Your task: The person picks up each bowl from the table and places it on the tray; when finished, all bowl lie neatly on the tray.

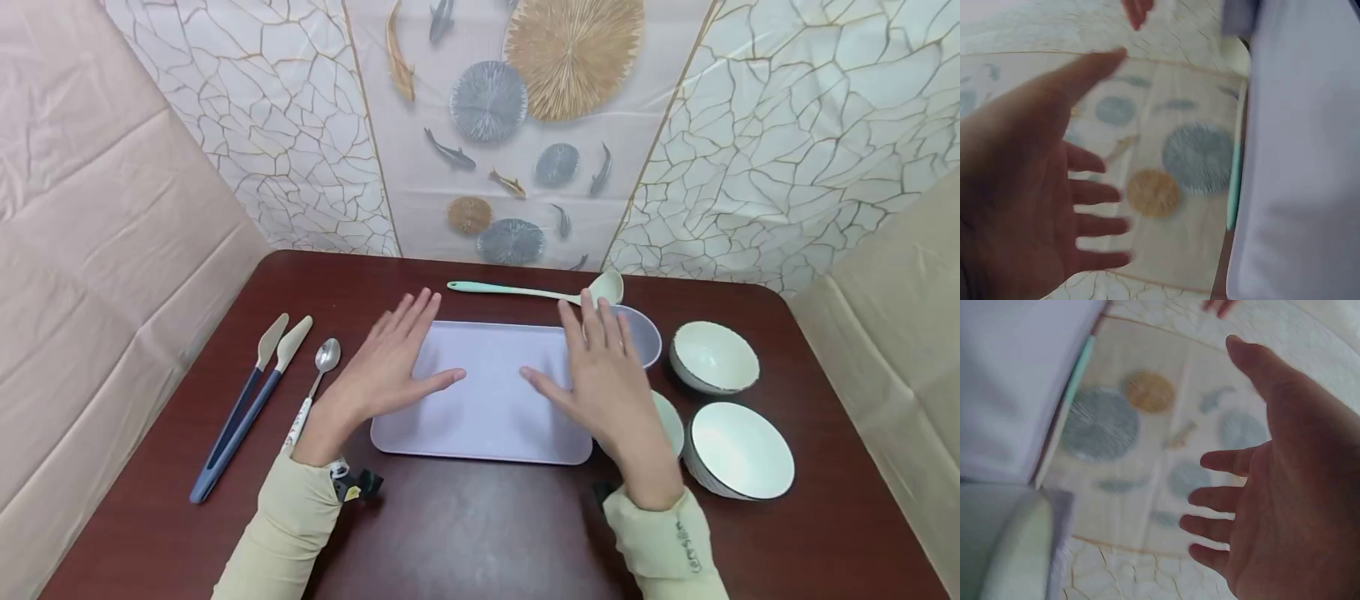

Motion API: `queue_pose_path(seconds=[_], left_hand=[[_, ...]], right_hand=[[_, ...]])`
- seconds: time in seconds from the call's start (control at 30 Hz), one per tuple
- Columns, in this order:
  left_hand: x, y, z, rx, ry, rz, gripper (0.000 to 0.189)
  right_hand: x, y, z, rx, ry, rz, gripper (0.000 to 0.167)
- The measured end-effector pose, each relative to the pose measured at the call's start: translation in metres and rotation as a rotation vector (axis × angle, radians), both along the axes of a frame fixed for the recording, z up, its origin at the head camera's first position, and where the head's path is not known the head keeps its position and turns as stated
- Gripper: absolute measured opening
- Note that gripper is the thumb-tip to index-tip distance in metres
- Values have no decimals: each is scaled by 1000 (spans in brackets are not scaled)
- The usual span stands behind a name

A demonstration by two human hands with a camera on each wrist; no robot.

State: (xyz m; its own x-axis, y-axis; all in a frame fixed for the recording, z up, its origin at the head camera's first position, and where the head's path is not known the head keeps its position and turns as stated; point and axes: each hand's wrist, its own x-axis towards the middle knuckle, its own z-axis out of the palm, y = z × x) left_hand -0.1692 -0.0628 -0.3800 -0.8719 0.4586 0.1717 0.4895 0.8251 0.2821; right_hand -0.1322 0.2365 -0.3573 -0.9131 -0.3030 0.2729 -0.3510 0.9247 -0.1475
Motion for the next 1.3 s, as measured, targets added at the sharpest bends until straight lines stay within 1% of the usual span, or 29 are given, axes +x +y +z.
queue_pose_path(seconds=[0.03, 0.1, 0.17, 0.2, 0.27, 0.33, 0.37, 0.47, 0.53, 0.6, 0.63, 0.7, 0.77, 0.8, 0.87, 0.9, 1.03, 1.17, 1.2, 1.3], left_hand=[[2, 0, 2, 52, -44, -24, 102], [5, 0, 5, 155, -142, -64, 96], [9, -6, 4, 231, -217, -78, 90], [11, -10, 2, 263, -246, -75, 88], [18, -21, -7, 305, -292, -57, 87], [25, -34, -20, 341, -327, -35, 88], [28, -40, -27, 361, -344, -24, 90], [38, -53, -48, 404, -383, 14, 98], [42, -58, -60, 415, -396, 41, 104], [46, -61, -71, 421, -401, 61, 109], [47, -63, -75, 421, -402, 64, 112], [48, -64, -83, 409, -402, 59, 116], [50, -64, -88, 397, -403, 42, 120], [50, -64, -89, 388, -404, 32, 123], [51, -66, -92, 372, -402, 16, 126], [51, -67, -93, 367, -398, 8, 128], [51, -67, -93, 362, -383, -19, 131], [51, -67, -95, 372, -360, -41, 131], [51, -67, -96, 372, -357, -43, 131], [51, -68, -97, 377, -348, -51, 132]], right_hand=[[3, 7, 5, -43, -14, 3, 94], [12, 25, 16, -129, -75, -11, 87], [26, 48, 24, -209, -143, -29, 79], [34, 59, 26, -240, -179, -46, 75], [51, 84, 26, -291, -231, -64, 67], [65, 108, 21, -395, -242, -31, 57], [71, 119, 17, -461, -231, -19, 54], [89, 148, 2, -781, -202, 14, 56], [98, 164, -10, -920, -156, -2, 61], [105, 178, -24, -986, -114, -42, 67], [107, 185, -32, -979, -100, -63, 72], [112, 197, -47, -980, -115, -78, 78], [116, 206, -61, -1047, -158, -56, 80], [119, 209, -67, -1102, -183, -32, 80], [121, 213, -77, -1206, -226, 12, 78], [121, 214, -80, -1236, -242, 25, 77], [123, 217, -89, -1284, -275, 42, 78], [123, 219, -95, -1263, -290, 29, 84], [123, 219, -96, -1223, -289, 7, 87], [122, 218, -99, -1020, -276, -98, 97]])
